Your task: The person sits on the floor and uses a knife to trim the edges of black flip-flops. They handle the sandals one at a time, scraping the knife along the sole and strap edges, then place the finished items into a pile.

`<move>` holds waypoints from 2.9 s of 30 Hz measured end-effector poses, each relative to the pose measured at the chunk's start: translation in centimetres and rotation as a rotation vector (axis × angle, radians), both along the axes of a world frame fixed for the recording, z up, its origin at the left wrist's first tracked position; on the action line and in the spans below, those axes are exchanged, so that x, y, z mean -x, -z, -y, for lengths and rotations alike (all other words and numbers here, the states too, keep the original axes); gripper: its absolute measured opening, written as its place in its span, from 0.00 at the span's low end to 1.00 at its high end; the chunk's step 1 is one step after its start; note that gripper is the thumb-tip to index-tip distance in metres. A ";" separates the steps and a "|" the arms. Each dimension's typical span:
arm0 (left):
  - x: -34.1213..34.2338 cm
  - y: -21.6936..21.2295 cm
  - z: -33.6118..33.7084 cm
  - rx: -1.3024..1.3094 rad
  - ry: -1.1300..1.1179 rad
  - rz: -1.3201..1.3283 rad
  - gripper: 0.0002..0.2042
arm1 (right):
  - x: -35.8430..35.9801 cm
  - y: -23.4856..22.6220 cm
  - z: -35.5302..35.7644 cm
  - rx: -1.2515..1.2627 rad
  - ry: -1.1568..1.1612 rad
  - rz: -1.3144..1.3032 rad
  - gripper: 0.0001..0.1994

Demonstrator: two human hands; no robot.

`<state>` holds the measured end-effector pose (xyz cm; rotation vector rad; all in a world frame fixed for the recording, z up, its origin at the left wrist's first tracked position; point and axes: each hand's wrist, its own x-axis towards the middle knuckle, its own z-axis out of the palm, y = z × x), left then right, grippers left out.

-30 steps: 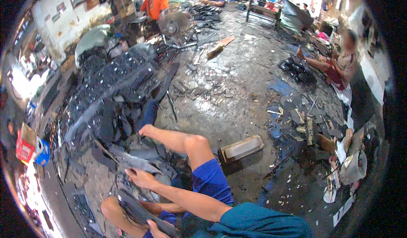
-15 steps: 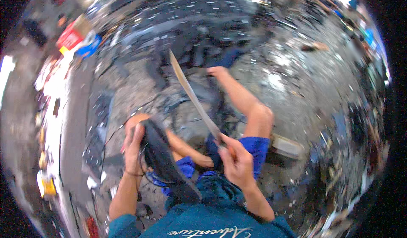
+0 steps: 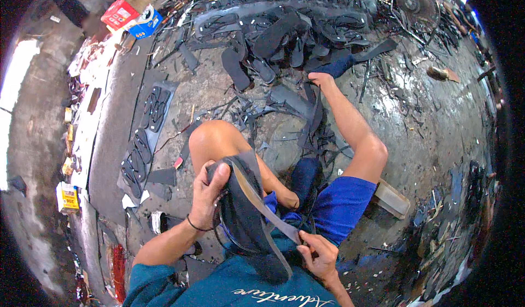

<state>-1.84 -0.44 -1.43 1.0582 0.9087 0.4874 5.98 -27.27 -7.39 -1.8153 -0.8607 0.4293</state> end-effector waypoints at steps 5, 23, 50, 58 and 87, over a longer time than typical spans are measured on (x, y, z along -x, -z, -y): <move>-0.4 0.9 1.0 -0.139 0.017 0.002 0.12 | -2.4 -3.1 -2.0 0.048 0.009 -0.015 0.13; -3.9 -3.8 -3.2 -0.192 -0.075 0.270 0.16 | -10.4 -3.0 -4.2 -0.230 0.373 -0.441 0.15; -8.6 4.1 7.3 0.735 -0.273 0.376 0.13 | -1.8 -0.1 -0.5 -0.017 0.345 -0.028 0.13; -4.7 4.0 7.0 0.725 -0.176 0.594 0.12 | -4.3 -3.1 -4.2 -0.023 0.262 0.088 0.13; 3.7 8.9 8.4 0.435 0.056 0.214 0.24 | -1.0 -1.6 -0.8 0.179 0.099 -0.202 0.13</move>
